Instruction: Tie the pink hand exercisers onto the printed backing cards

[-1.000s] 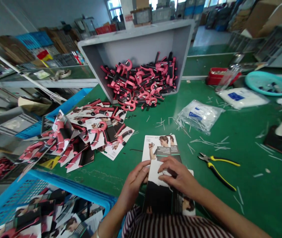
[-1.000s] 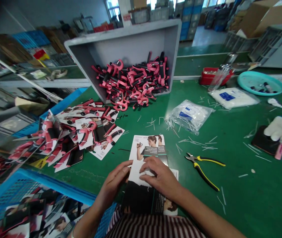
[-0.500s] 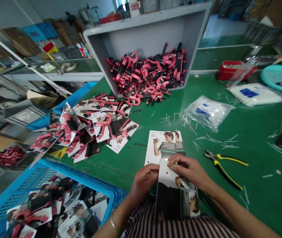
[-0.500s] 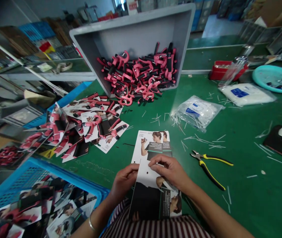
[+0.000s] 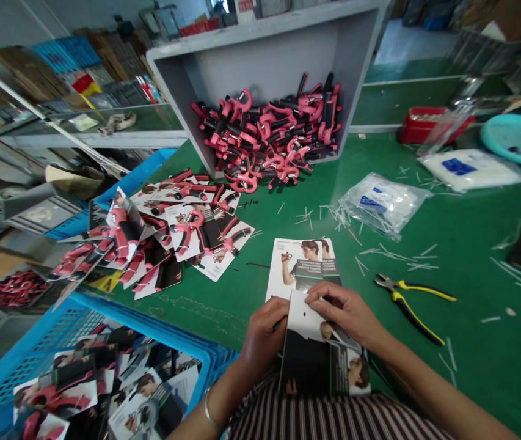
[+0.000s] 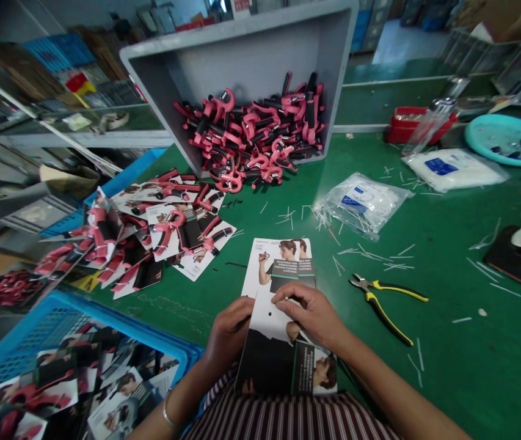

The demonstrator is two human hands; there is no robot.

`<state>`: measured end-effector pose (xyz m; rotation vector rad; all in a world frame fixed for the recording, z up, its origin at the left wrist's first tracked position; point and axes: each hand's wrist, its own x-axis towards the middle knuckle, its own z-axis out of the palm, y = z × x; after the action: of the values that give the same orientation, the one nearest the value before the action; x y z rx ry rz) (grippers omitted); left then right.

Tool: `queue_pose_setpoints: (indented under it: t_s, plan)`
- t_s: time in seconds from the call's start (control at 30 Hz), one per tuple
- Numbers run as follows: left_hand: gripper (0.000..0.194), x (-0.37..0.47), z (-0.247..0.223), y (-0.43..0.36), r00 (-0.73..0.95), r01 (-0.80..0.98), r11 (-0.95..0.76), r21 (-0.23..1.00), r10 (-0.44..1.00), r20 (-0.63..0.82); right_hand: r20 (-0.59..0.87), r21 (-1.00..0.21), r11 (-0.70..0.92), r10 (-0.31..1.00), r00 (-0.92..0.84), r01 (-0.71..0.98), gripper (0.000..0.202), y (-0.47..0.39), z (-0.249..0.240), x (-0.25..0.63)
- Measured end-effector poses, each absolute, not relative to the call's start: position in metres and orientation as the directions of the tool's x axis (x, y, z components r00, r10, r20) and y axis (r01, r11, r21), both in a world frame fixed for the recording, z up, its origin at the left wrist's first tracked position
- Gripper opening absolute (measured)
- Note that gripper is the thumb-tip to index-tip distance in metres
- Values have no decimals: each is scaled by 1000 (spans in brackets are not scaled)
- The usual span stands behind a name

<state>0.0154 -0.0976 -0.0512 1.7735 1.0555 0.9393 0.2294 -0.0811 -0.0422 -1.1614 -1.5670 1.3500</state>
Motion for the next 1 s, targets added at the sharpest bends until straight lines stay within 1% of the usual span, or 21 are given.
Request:
queue_pose_setpoints:
  t_s: [0.07, 0.13, 0.2, 0.27, 0.3, 0.37, 0.43, 0.53, 0.6, 0.67, 0.73, 0.77, 0.8, 0.87, 0.93, 0.97, 1.0]
  plan:
    - [20, 16, -51, -95, 392, 242, -280, 929, 904, 171, 2, -984, 58, 948, -319, 166, 13, -82, -42, 231]
    - [17, 18, -50, -95, 395, 218, -229, 949, 910, 129, 25, -980, 93, 935, -352, 176, 12, -83, -42, 232]
    - [15, 19, -45, -97, 344, 163, -82, 983, 939, 22, 44, -971, 133, 917, -397, 200, 15, -85, -42, 233]
    - [23, 19, -36, -101, 286, 68, 120, 990, 949, -134, 57, -960, 165, 906, -421, 226, 23, -87, -43, 232]
    - [28, 19, -31, -102, 276, 22, 207, 978, 939, -205, 59, -957, 172, 905, -422, 235, 24, -88, -43, 231]
    - [33, 18, -22, -104, 279, -10, 302, 953, 916, -287, 54, -954, 170, 909, -413, 248, 15, -92, -45, 225]
    - [34, 18, -20, -104, 262, 23, 320, 947, 912, -315, 44, -954, 158, 915, -402, 256, 6, -96, -46, 218]
    - [31, 21, -29, -96, 216, 44, 321, 946, 922, -323, 42, -947, 161, 919, -391, 277, 6, -99, -43, 212]
    - [32, 21, -35, -85, 170, -11, 321, 947, 934, -314, 72, -938, 188, 927, -368, 290, 4, -96, -36, 218]
    - [33, 19, -36, -75, 66, -83, 286, 955, 957, -281, 128, -920, 236, 935, -331, 311, 6, -87, -25, 232]
    - [33, 16, -37, -67, -40, -141, 238, 961, 968, -246, 197, -881, 298, 937, -289, 367, 10, -69, -16, 252]
    - [34, 14, -39, -65, -66, -160, 231, 960, 967, -244, 227, -854, 326, 935, -273, 406, 13, -54, -13, 262]
    - [36, 13, -42, -63, -67, -173, 243, 954, 964, -258, 247, -829, 345, 932, -264, 441, 17, -36, -12, 270]
    - [44, 12, -55, -62, 6, -156, 320, 934, 946, -323, 256, -794, 352, 933, -253, 496, 24, 11, -15, 278]
    - [53, 12, -73, -62, 120, -89, 399, 913, 914, -388, 216, -762, 324, 943, -251, 560, 27, 68, -23, 273]
    - [56, 11, -82, -63, 169, -39, 422, 906, 896, -410, 199, -703, 322, 945, -259, 634, 30, 98, -27, 267]
    - [57, 9, -90, -63, 204, 29, 426, 904, 883, -423, 204, -672, 325, 945, -256, 665, 30, 128, -31, 258]
